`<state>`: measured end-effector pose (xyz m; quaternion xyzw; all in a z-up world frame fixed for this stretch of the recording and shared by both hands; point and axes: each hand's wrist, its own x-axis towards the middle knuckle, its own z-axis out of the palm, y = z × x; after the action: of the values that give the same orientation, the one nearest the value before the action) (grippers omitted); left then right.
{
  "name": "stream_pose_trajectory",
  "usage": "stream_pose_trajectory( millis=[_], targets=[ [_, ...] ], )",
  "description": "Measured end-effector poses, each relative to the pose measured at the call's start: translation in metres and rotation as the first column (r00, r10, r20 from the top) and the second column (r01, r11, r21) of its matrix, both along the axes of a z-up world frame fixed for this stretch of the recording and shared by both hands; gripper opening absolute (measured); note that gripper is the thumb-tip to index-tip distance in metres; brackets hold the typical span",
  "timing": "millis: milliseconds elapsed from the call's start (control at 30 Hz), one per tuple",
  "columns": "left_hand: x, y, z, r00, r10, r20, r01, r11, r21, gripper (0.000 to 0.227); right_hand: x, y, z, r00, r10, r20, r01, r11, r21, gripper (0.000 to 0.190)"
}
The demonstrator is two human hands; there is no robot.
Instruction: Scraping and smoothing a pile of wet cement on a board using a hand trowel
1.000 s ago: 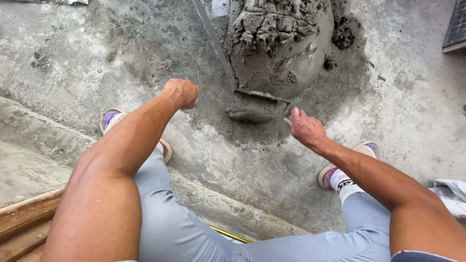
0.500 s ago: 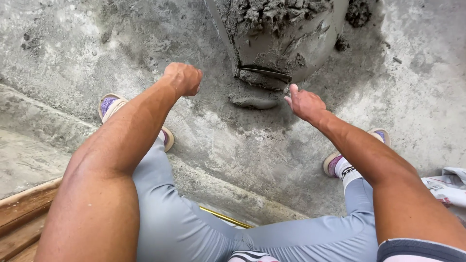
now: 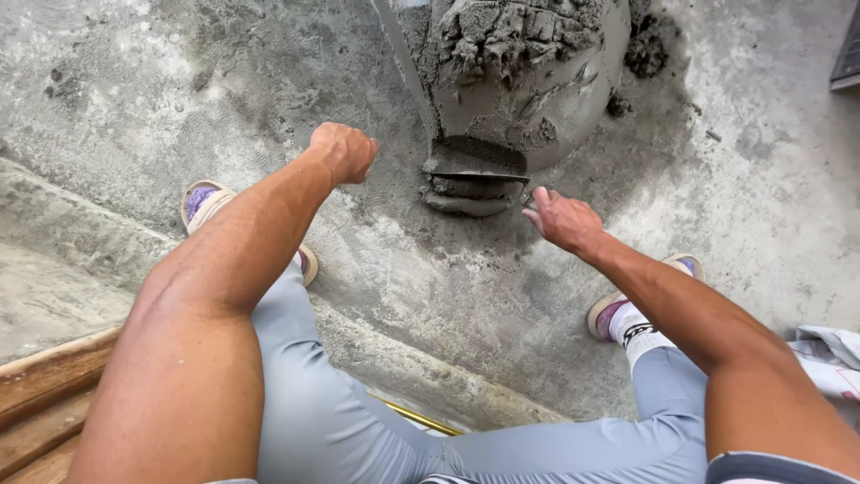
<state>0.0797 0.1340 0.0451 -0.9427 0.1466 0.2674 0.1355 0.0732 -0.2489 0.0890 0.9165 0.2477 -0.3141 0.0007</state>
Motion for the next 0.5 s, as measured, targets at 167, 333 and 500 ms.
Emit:
stream_pose_trajectory(
  millis=[167,333,500],
  targets=[
    [0.000,0.018,-0.017,1.000,0.014,0.021,-0.015,0.999,0.037,0.030,0.012,-0.008,0.019,0.984,-0.166,0.064,0.153,0.973,0.172,0.042],
    [-0.001,0.026,0.003,0.999,0.045,0.017,-0.046,0.994,0.100,0.027,0.002,-0.004,0.057,0.988,-0.123,-0.094,0.130,0.988,0.078,0.044],
    [-0.001,0.032,0.000,0.998,0.070,-0.010,-0.069,0.995,0.075,0.029,-0.018,-0.014,0.008,0.928,0.156,-0.339,-0.173,0.985,-0.021,0.052]
  ],
)
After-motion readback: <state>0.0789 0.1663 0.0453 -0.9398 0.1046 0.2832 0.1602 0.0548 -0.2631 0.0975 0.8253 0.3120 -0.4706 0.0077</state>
